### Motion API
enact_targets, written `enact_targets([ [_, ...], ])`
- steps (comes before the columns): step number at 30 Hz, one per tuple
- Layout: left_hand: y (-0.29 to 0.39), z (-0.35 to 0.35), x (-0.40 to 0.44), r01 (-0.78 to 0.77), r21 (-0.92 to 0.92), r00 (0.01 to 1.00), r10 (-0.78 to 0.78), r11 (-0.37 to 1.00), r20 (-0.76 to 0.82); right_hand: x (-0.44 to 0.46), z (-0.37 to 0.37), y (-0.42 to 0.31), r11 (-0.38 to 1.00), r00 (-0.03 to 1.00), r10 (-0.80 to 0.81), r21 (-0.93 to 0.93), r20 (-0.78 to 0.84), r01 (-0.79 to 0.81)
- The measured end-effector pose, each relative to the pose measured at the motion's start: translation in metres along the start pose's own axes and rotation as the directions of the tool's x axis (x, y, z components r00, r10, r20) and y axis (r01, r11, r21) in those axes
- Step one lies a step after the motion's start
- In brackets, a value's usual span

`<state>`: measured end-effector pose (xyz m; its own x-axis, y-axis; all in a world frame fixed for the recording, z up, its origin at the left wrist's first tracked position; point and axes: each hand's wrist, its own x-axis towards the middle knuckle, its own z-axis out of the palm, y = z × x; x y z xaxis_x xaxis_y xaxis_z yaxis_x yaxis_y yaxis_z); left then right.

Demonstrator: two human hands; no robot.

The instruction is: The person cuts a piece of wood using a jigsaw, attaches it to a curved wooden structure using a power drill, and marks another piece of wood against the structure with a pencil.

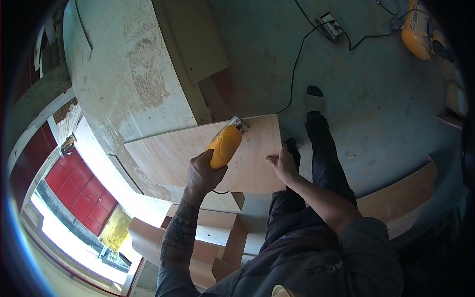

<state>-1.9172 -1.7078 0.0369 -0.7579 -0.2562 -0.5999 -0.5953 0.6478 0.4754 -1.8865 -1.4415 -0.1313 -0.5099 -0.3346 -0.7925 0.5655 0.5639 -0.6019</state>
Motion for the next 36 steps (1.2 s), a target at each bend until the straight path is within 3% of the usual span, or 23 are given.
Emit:
enact_targets([
  [18, 0.002, -0.002, 0.007, -0.036, 0.044, 0.999, 0.035, 0.998, 0.030, -0.002, 0.004, 0.004, 0.998, 0.998, -0.048, 0.048, -0.033, 0.049],
  [36, 0.004, -0.007, 0.015, -0.125, 0.090, 0.991, 0.119, 0.988, 0.066, -0.001, 0.009, 0.012, 0.997, 0.998, -0.060, -0.055, -0.030, 0.059],
])
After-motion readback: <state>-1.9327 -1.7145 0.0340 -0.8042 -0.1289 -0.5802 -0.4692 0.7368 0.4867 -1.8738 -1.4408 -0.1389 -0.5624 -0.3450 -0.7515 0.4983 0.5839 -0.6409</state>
